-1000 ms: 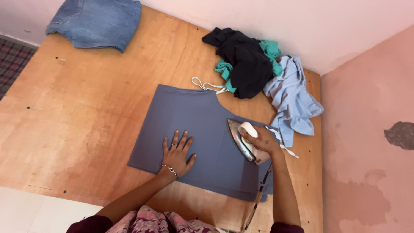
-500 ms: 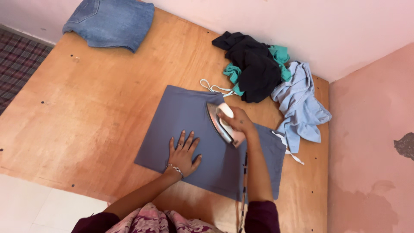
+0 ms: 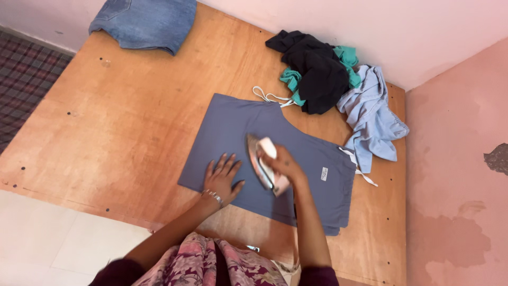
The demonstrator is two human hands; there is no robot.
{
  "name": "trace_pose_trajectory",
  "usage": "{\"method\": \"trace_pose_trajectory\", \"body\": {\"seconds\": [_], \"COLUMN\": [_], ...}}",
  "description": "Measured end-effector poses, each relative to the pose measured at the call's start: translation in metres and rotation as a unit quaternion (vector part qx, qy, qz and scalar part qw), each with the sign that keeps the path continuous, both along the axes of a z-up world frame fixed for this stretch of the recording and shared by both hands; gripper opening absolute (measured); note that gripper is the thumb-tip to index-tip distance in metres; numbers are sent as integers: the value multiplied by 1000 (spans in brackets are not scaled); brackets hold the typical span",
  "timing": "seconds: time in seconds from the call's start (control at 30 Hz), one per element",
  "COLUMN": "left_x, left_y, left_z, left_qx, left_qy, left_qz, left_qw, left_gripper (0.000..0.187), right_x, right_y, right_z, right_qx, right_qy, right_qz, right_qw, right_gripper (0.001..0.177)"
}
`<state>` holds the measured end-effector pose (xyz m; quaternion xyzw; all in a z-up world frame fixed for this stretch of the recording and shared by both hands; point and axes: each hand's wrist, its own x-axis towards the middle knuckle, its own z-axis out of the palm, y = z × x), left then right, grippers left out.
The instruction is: The person irons a gray t-shirt laid flat on a wooden table, then folds it and sets it aside. Next, they unfold a black polo shirt, lay it flat, and iron it. The person uses a handheld electric iron throughout.
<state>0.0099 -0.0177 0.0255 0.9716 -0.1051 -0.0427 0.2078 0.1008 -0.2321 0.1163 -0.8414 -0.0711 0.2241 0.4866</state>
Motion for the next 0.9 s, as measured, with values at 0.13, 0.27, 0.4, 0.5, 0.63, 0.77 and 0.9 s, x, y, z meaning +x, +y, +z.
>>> {"method": "trace_pose_trajectory", "body": {"seconds": [0.13,0.27,0.4,0.5,0.63,0.77,0.9], "left_x": [-20,-20,-19,-19,-19,-18,-6], "left_y": [29,32,32,31,33,32,35], "left_z": [12,20,19,18,17,13,5], "left_qx": [9,16,1,2,-1,-8,3], "left_qy": [-29,-34,-45,-25,-31,-48,-29], "left_qz": [25,21,23,27,25,22,18], "left_qw": [999,999,999,999,999,999,999], "left_gripper": [68,67,67,66,66,67,54], "right_x": [-23,-2,41,89,135,153,108], "right_y": [12,17,26,31,34,40,47], "right_z": [1,-17,-33,-44,-74,-84,-66], "right_qx": [-89,-119,-134,-175,-101,-35,79], "right_qy": [-37,-223,-158,-81,-275,-201,-54], "right_qz": [17,21,-70,-120,-179,-182,-129], "right_qw": [995,967,976,974,939,962,987], "right_gripper": [48,55,57,59,56,50,35]}}
